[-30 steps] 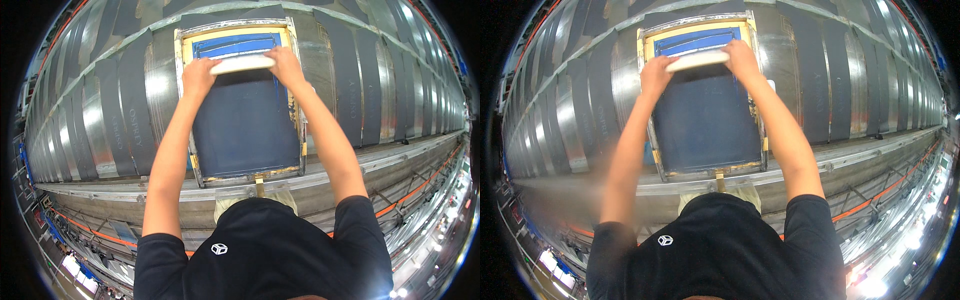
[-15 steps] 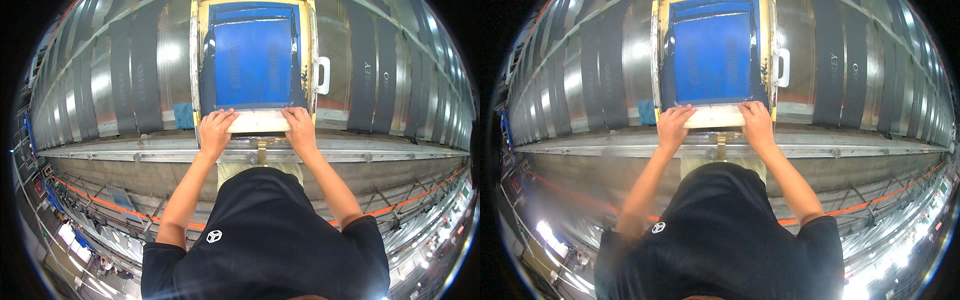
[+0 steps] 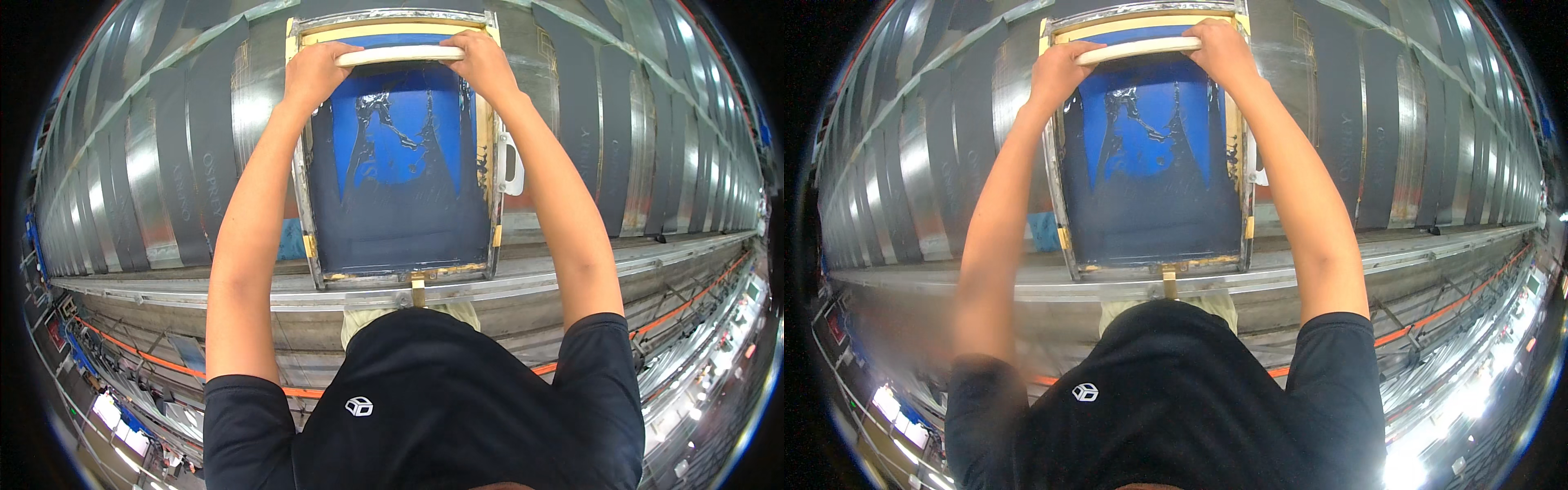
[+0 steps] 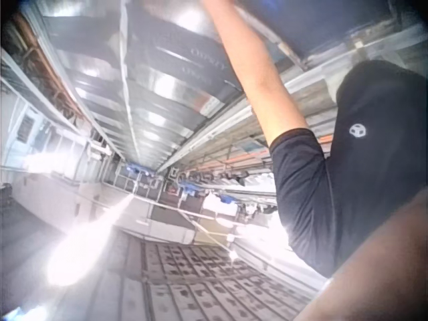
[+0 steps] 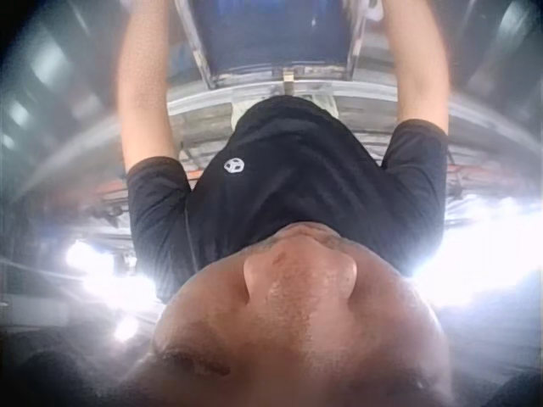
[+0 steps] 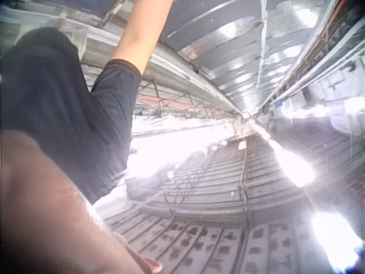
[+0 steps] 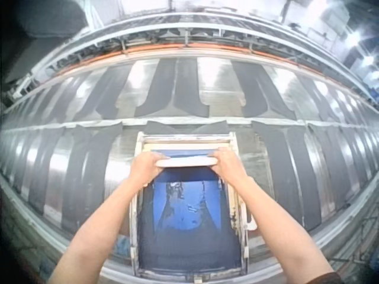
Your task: The person uses a white squeegee to spread blue ink across a screen printing frame. They repeatedly pull the ink across the mesh and then lift the frame to reveal the printed design on a dark surface below.
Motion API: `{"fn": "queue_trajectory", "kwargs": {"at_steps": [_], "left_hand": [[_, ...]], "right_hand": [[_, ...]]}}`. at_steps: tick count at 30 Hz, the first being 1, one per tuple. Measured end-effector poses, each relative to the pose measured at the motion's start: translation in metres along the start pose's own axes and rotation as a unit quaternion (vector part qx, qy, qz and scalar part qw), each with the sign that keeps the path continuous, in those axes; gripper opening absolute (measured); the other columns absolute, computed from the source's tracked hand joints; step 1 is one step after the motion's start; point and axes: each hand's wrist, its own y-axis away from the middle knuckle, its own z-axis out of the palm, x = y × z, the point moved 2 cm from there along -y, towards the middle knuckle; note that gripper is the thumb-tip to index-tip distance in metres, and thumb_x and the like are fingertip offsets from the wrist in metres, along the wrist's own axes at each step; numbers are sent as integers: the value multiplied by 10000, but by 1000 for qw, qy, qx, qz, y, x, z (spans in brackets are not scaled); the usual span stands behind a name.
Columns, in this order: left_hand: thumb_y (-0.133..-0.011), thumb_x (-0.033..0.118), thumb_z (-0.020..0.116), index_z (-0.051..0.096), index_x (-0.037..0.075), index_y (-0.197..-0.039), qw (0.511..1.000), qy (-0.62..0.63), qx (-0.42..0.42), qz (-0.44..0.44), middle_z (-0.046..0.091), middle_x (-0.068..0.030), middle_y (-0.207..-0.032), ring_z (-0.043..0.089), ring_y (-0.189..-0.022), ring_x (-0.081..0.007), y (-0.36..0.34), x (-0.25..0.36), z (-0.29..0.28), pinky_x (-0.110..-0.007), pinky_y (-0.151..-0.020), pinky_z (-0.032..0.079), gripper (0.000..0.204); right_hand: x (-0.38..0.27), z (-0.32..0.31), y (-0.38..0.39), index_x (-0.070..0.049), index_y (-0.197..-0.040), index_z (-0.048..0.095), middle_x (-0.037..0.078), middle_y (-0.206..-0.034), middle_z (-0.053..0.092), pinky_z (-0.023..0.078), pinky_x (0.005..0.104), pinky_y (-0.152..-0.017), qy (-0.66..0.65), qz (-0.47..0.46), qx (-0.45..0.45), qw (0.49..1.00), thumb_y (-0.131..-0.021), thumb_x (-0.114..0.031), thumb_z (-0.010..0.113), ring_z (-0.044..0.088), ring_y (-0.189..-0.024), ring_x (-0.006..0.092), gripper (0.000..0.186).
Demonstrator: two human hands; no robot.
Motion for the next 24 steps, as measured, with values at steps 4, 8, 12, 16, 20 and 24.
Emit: {"fn": "queue_trajectory", "kwargs": {"at_steps": [4,8,12,16,20,24], "left_hand": [[-852,193,728,792,309,-1112,999,-43,17,17,754,-37,-1028,703,-960,-294,10,1,20,-422,-839,561,292],[-830,91,703,786,234,-1111,998,-45,14,39,749,-28,-1018,698,-933,-275,82,11,31,-400,-812,559,326],[-743,-7,701,789,180,-1069,997,-21,33,64,754,3,-1038,678,-926,-248,185,36,34,-397,-779,529,387],[-706,-29,690,779,190,-1113,998,-32,7,47,752,18,-1116,686,-985,-218,277,54,38,-367,-784,505,471],[-717,-27,689,771,173,-1125,998,-32,7,48,750,22,-1175,690,-1056,-214,315,63,38,-367,-815,503,462],[-687,-65,689,759,195,-1169,996,-44,23,72,737,19,-1225,682,-1110,-216,288,52,33,-355,-871,522,553]], "right_hand": [[5,16,15,-91,-1079,764,133,-1060,723,518,437,-949,-13,41,-1,999,-767,-123,793,657,-1057,344,315],[-27,13,93,-97,-1066,758,117,-1095,718,521,428,-952,-28,40,17,999,-734,-41,767,648,-1063,339,336],[-76,1,183,-46,-1075,722,127,-1108,683,514,431,-951,-73,64,-13,995,-680,54,703,618,-1087,342,408],[-121,-12,259,-32,-1099,713,114,-1102,681,524,414,-942,-93,97,-53,989,-670,90,672,617,-1088,332,448],[-142,-18,293,-29,-1116,709,104,-1120,669,529,406,-940,-94,95,-61,989,-660,106,664,609,-1108,320,478],[-128,-17,261,-30,-1126,704,126,-1144,656,518,419,-963,-81,66,-57,993,-644,92,697,597,-1141,334,497]]}}
